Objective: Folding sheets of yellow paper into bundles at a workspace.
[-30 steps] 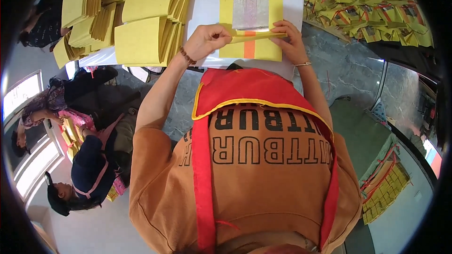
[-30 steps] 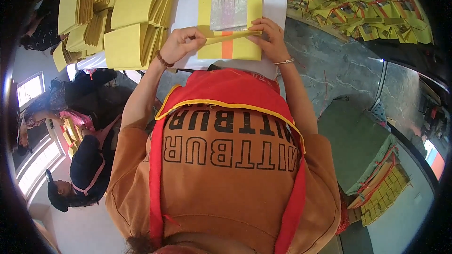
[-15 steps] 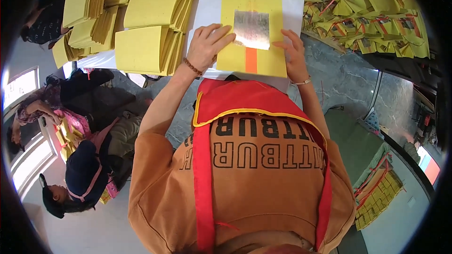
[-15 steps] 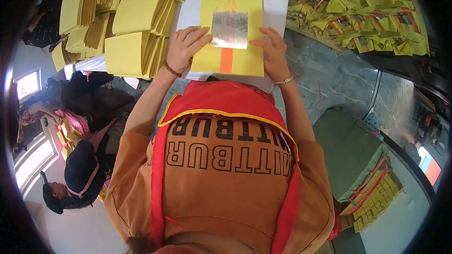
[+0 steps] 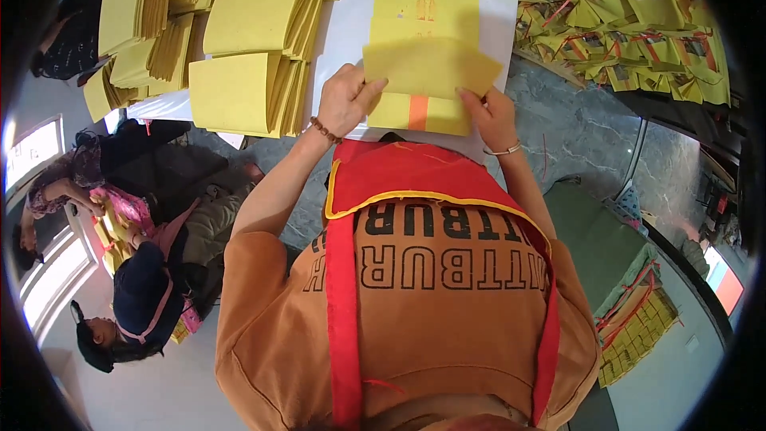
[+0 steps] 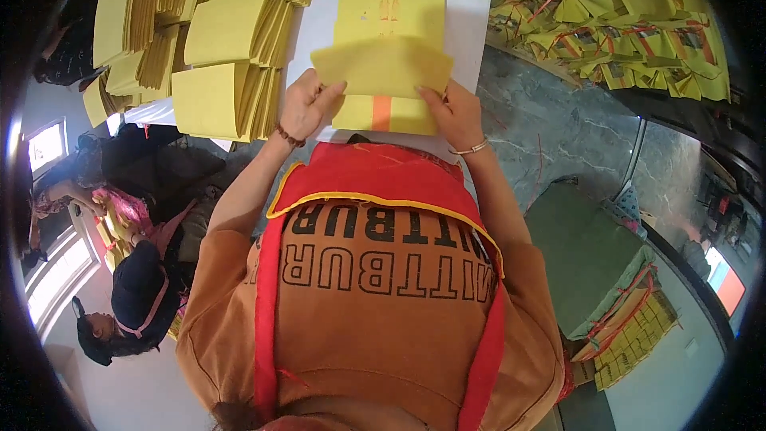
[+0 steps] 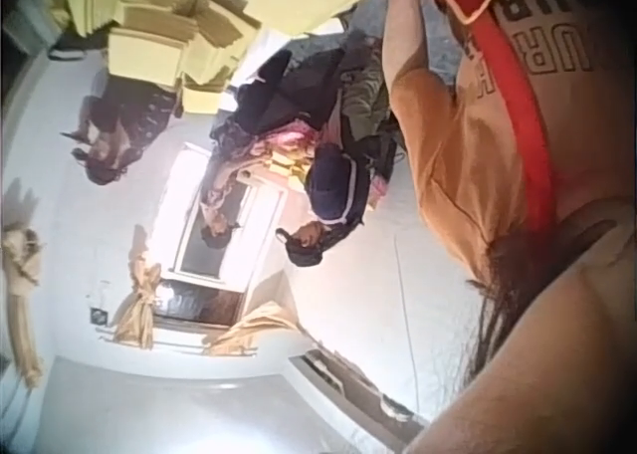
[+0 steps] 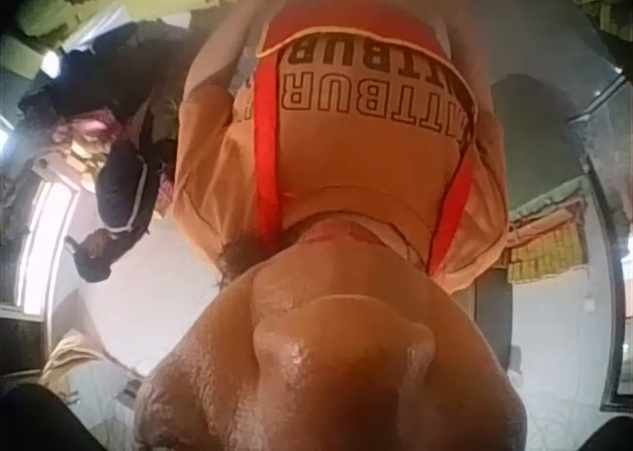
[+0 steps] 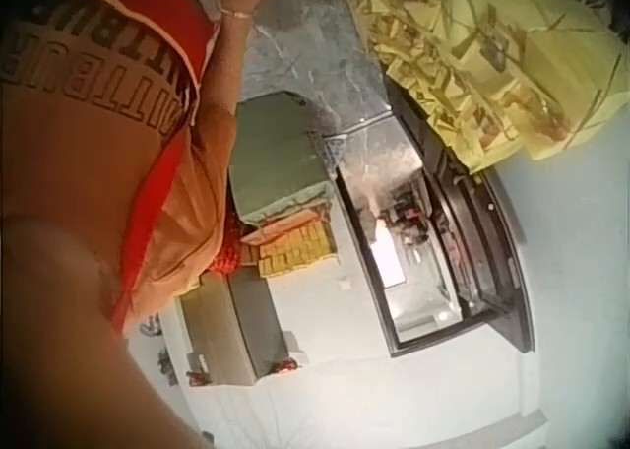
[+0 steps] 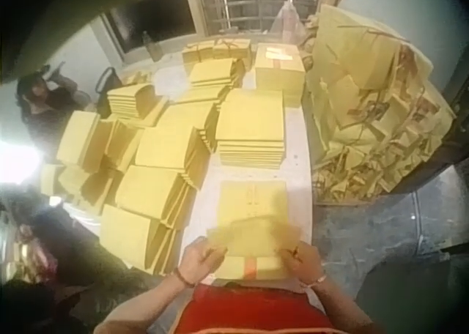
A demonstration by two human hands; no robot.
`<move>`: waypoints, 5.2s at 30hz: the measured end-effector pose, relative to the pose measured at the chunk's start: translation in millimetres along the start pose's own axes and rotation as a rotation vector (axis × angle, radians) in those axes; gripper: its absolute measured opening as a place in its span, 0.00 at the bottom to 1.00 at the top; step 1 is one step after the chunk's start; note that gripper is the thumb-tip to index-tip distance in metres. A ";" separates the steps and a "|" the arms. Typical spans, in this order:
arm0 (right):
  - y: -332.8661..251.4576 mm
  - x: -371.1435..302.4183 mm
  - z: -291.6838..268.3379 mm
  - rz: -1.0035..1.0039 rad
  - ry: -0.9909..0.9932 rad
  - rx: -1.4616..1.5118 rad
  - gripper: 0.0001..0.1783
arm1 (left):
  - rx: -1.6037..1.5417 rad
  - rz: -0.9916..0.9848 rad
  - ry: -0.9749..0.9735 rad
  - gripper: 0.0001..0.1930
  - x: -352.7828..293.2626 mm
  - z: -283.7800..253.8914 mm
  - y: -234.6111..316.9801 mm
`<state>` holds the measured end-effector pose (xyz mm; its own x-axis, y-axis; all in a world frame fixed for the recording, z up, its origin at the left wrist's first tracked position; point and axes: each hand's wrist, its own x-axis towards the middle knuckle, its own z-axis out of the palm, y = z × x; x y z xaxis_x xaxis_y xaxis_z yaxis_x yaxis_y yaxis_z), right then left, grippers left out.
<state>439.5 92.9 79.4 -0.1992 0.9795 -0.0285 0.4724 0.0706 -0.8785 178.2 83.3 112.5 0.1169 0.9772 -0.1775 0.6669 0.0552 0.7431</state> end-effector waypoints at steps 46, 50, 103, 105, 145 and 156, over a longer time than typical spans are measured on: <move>8.5 21.1 31.3 0.134 0.302 0.194 0.21 | 0.384 0.539 0.270 0.22 27.0 46.7 38.2; 4.4 21.5 30.3 0.150 0.287 0.099 0.21 | 0.532 0.540 0.158 0.26 34.2 62.8 29.1; 28.4 48.0 15.1 -0.273 -0.114 -0.338 0.33 | 0.809 0.553 0.115 0.29 23.1 47.9 22.3; 31.4 49.4 -0.9 -0.121 -0.093 0.138 0.27 | 0.867 0.636 0.262 0.28 23.6 55.3 18.6; -109.9 39.2 241.9 0.229 -0.239 0.292 0.48 | -0.434 0.015 0.100 0.31 -113.7 -164.4 -151.8; -102.5 40.0 255.8 0.214 -0.279 0.279 0.48 | -0.626 -0.607 0.232 0.27 -100.9 -153.0 -175.8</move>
<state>163.5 76.7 46.4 -0.3644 0.8754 -0.3176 0.2861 -0.2194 -0.9328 -63.4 6.3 98.5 -0.3213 0.7564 -0.5698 0.0347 0.6106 0.7911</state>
